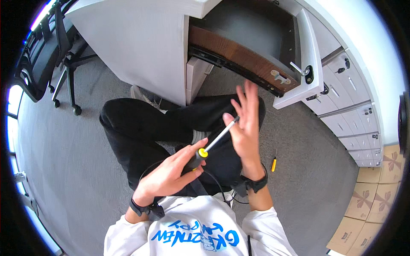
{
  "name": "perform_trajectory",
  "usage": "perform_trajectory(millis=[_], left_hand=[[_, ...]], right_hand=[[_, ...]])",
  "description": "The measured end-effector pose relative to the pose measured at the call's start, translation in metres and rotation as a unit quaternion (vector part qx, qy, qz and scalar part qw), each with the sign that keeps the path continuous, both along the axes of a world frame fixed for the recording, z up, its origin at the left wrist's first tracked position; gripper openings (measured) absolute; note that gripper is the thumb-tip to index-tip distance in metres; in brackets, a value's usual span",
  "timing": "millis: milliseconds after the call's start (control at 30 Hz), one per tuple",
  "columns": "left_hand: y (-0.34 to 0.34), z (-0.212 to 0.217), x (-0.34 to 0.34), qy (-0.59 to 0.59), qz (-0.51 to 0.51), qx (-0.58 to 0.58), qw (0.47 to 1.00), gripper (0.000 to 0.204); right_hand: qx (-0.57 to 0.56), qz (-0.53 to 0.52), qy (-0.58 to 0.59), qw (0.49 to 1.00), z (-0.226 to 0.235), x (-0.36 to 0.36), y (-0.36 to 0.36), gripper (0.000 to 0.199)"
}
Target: The person uses a screwdriver to tighten screws on a drawer side panel, then attaches a white drawer front by inserting and tightening screws into the mounting bracket. The drawer remains open during the process.
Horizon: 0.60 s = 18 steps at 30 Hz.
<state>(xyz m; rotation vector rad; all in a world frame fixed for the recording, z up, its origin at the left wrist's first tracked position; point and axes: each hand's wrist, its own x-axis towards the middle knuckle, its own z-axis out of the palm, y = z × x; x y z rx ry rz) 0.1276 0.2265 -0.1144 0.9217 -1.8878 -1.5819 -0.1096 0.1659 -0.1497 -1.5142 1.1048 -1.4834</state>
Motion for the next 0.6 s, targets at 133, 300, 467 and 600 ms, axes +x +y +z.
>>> perform_trajectory(millis=[133, 300, 467, 600], left_hand=[[0.006, 0.004, 0.003, 0.005, 0.014, -0.008, 1.000, 0.072], [0.006, 0.014, 0.019, 0.017, 0.040, 0.080, 0.996, 0.071], [-0.010, 0.014, 0.018, -0.007, -0.001, 0.082, 0.997, 0.065], [-0.021, 0.014, -0.012, 0.048, -0.002, 0.162, 0.986, 0.062]], right_hand=[[-0.013, 0.095, -0.058, 0.994, -0.003, 0.056, -0.019, 0.092], [0.046, 0.098, -0.042, 0.993, 0.001, 0.054, -0.012, 0.056], [0.038, -0.040, -0.010, 0.998, 0.010, -0.020, 0.018, 0.028], [-0.099, -0.198, 0.067, 0.973, 0.026, -0.065, 0.043, 0.020]])
